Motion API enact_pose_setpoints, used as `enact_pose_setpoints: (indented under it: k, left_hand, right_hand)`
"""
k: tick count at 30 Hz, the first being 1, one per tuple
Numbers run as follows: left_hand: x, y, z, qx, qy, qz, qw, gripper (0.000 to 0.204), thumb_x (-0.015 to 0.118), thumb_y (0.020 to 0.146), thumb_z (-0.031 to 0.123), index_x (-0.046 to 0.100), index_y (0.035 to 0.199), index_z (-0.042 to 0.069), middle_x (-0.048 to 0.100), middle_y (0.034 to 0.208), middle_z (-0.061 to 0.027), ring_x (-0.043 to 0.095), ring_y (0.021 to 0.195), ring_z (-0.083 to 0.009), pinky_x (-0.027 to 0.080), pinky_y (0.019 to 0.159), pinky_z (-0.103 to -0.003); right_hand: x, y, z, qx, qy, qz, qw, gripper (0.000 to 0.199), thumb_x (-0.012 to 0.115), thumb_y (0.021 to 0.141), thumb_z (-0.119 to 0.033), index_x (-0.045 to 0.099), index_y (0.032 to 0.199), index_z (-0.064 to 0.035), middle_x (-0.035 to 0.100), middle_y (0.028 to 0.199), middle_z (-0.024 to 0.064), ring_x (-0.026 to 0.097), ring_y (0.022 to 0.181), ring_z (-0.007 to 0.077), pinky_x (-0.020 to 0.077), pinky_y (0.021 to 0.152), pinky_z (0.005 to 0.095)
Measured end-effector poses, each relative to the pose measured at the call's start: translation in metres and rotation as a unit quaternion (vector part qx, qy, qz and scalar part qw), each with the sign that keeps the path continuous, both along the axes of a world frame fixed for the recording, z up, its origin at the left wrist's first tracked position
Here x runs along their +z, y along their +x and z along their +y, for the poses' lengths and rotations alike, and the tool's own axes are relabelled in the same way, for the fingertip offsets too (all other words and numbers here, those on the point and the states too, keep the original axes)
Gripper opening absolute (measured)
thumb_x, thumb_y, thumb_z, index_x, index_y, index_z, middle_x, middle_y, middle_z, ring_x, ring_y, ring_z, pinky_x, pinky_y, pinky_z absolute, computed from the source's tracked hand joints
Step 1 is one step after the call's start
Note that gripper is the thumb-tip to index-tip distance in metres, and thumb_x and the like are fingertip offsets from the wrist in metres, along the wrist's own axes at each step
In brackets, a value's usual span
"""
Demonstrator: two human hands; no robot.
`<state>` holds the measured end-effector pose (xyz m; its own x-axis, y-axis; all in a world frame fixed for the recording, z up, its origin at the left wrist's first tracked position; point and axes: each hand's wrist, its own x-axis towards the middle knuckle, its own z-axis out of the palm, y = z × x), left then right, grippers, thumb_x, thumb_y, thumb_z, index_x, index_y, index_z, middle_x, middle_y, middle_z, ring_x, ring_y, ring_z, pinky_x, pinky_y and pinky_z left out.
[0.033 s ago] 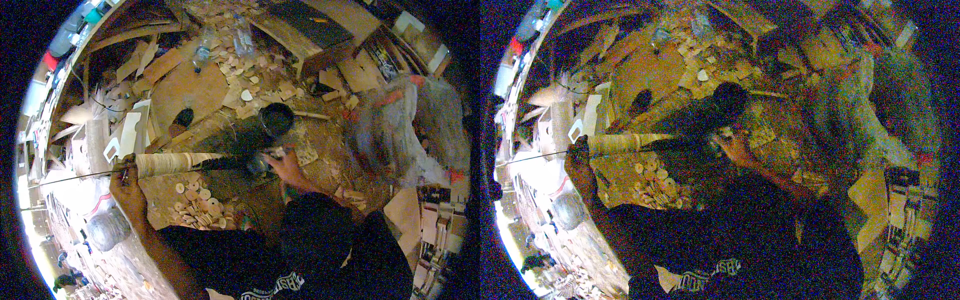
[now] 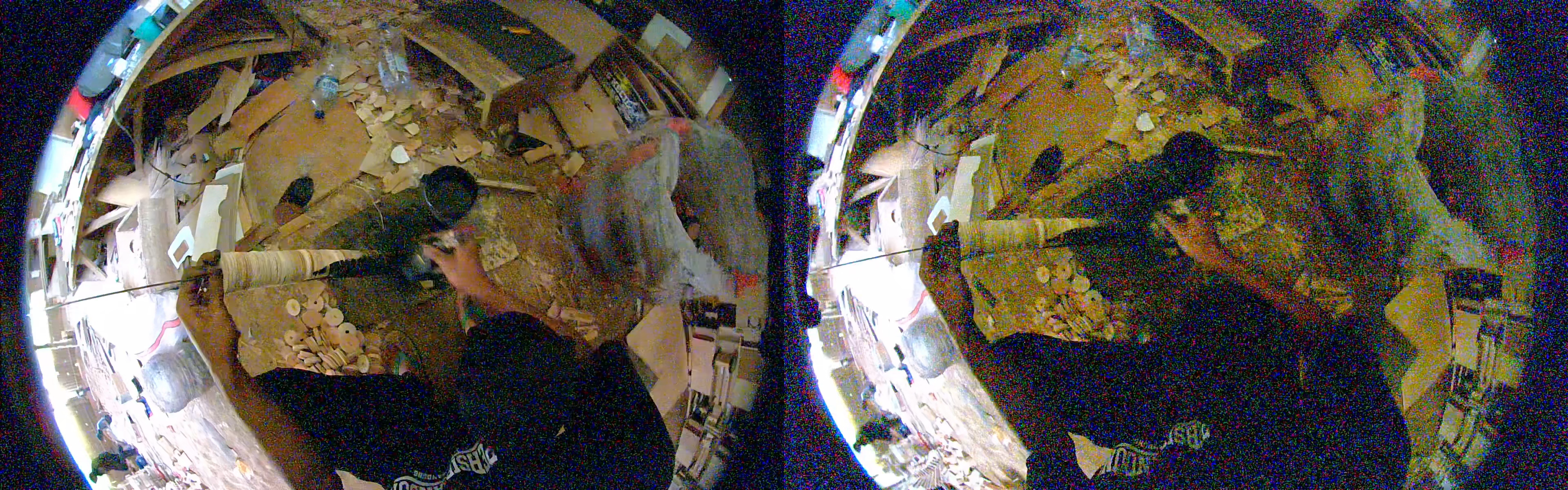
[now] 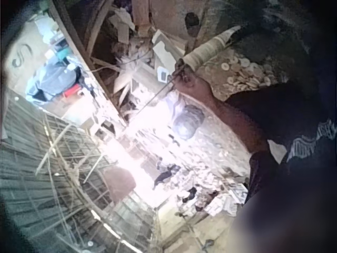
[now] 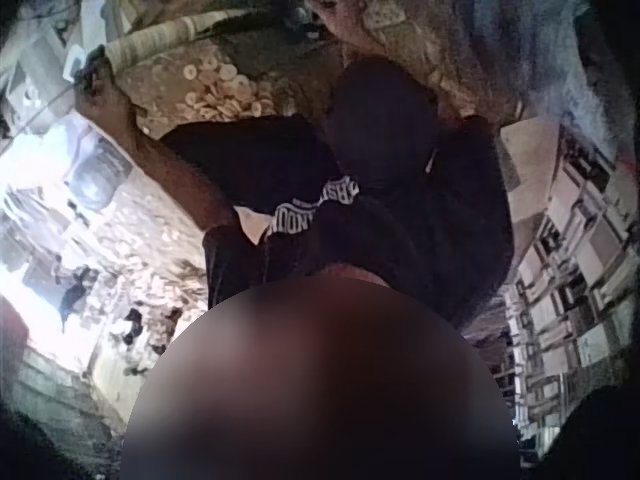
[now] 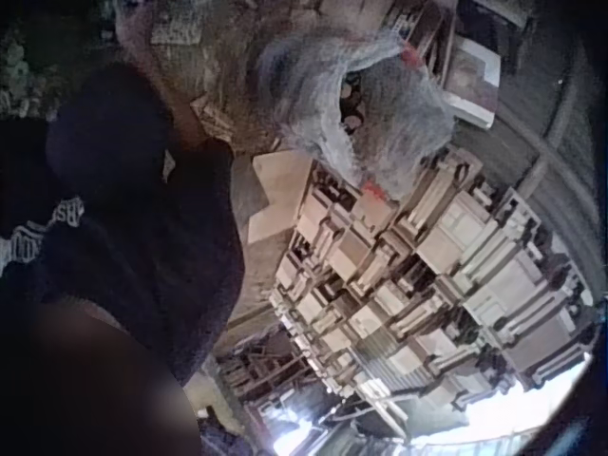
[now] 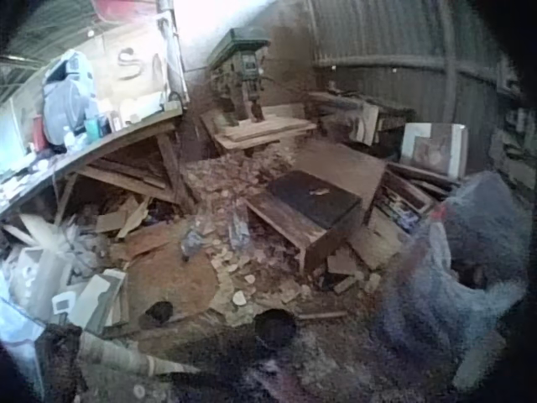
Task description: The person sits on the floor and repeatedly picks up small wooden discs, threading them onto a metal rod. They occasionally adjust the stack and apply a dark substance to the rod. The discs accumulate on the rod as the task progresses.
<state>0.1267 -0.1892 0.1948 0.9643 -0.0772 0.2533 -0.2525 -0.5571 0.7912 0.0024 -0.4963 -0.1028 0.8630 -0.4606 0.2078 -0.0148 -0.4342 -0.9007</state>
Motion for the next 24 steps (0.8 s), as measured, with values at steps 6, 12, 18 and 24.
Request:
enact_pose_setpoints:
  k: [6,12,18,24]
  left_hand:
    - [0.001,-0.001,0.011,-0.047,0.001,-0.003,0.999,0.017,0.062,0.093,0.009,0.063,0.106,-0.001,0.067,0.114,-0.0146,0.062,0.106,-0.0227,0.047,0.096,-0.036]
    - [-0.002,0.004,0.012,-0.054,0.002,-0.010,0.999,0.018,0.061,0.094,0.010,0.063,0.108,-0.003,0.067,0.114,-0.0152,0.061,0.107,-0.0236,0.046,0.098,-0.037]
    - [0.002,0.002,0.015,-0.073,0.000,-0.007,0.997,0.020,0.062,0.095,0.011,0.063,0.107,-0.004,0.067,0.113,-0.0149,0.061,0.107,-0.0227,0.046,0.098,-0.036]
    - [-0.003,0.004,0.014,-0.030,0.009,0.001,1.000,0.021,0.063,0.094,0.011,0.063,0.109,-0.004,0.067,0.113,-0.0149,0.062,0.106,-0.0225,0.046,0.098,-0.036]
  right_hand:
    - [-0.024,0.016,0.008,-0.037,0.095,0.105,0.989,0.025,0.071,0.088,-0.021,0.068,0.107,-0.0041,0.070,0.093,0.0077,0.066,0.085,0.0180,0.0564,0.066,0.0345]
    - [0.021,-0.027,-0.009,0.081,0.021,0.090,0.992,0.024,0.070,0.088,-0.019,0.068,0.107,-0.0039,0.070,0.092,0.0089,0.067,0.084,0.0208,0.0542,0.072,0.0372]
    - [0.031,0.018,-0.002,0.000,0.080,-0.008,0.997,0.027,0.072,0.086,-0.023,0.068,0.105,-0.0043,0.071,0.094,0.0108,0.068,0.083,0.0251,0.0532,0.073,0.0399]
    - [-0.026,-0.030,-0.017,-0.004,0.019,0.065,0.998,0.030,0.073,0.087,-0.023,0.065,0.108,-0.0026,0.070,0.093,0.0099,0.069,0.082,0.0244,0.0563,0.071,0.0381]
